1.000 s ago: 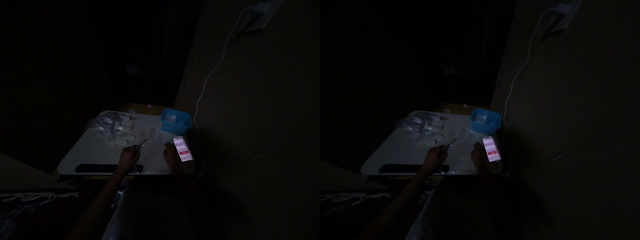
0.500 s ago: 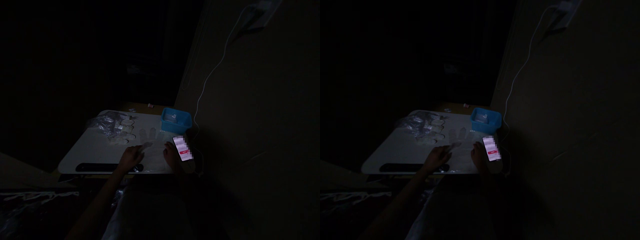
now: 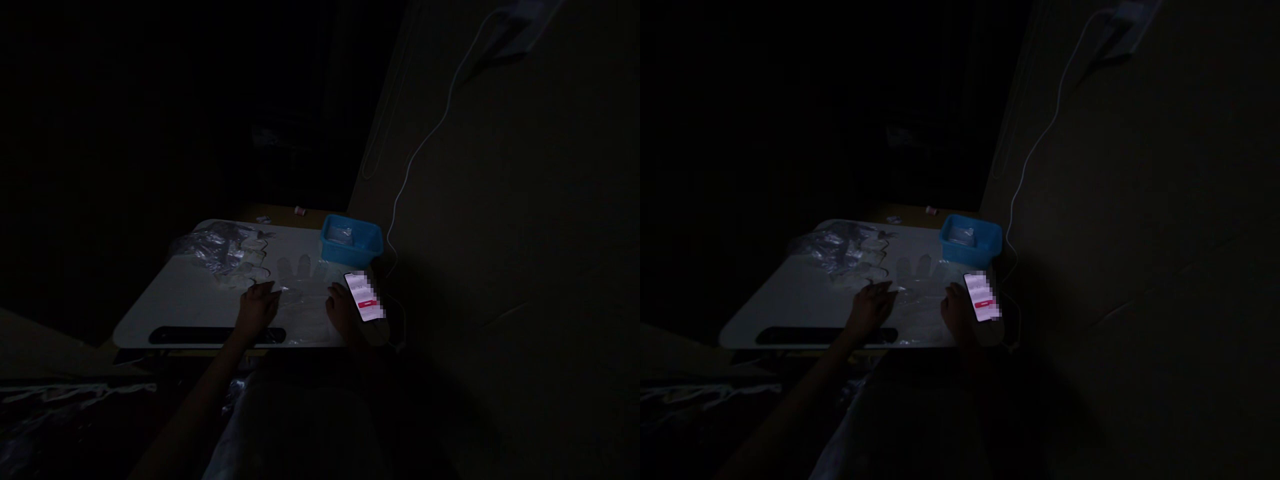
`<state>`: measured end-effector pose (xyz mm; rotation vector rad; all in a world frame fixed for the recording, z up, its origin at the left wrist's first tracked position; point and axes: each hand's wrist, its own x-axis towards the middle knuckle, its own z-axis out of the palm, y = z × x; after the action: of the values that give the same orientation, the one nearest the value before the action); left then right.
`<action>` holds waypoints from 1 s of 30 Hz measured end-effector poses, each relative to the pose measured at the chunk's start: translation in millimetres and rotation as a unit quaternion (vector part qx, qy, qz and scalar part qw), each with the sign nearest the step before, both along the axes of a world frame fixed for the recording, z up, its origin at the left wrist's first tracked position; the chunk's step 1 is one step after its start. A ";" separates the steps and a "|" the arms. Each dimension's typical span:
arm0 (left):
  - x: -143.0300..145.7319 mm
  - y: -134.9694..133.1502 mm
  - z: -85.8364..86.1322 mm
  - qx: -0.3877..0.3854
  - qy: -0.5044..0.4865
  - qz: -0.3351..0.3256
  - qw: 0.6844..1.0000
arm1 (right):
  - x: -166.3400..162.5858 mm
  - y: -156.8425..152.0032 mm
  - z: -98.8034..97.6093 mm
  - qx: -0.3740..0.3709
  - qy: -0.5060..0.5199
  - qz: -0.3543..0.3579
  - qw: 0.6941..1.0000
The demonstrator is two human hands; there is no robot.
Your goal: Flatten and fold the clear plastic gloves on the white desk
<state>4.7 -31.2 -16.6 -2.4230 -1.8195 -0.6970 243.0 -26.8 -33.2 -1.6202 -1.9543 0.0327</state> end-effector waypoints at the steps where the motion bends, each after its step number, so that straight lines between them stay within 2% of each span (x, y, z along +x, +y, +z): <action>1: 1.1 -1.0 0.6 -0.003 0.012 0.003 1.000 | -0.1 -0.2 0.3 -0.001 0.000 -0.001 1.000; 10: 3.5 -3.2 0.3 -0.023 0.070 -0.003 0.997 | -0.3 -0.7 2.2 -0.008 -0.009 -0.002 1.000; 16: -9.2 6.7 -8.0 0.020 -0.060 0.007 0.998 | -0.2 -0.2 -0.2 0.008 -0.002 -0.001 1.000; 18: -11.8 8.7 -9.2 0.025 -0.076 0.001 0.997 | -0.1 0.2 -0.9 0.006 -0.002 -0.001 1.000; 30: -0.4 -2.2 2.4 -0.022 0.010 0.038 0.999 | 1.7 0.9 -1.4 0.002 -0.009 0.003 1.000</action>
<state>4.3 -33.4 -14.2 -2.3635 -1.9283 -0.6310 244.7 -25.9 -34.6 -1.6176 -1.9711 0.0156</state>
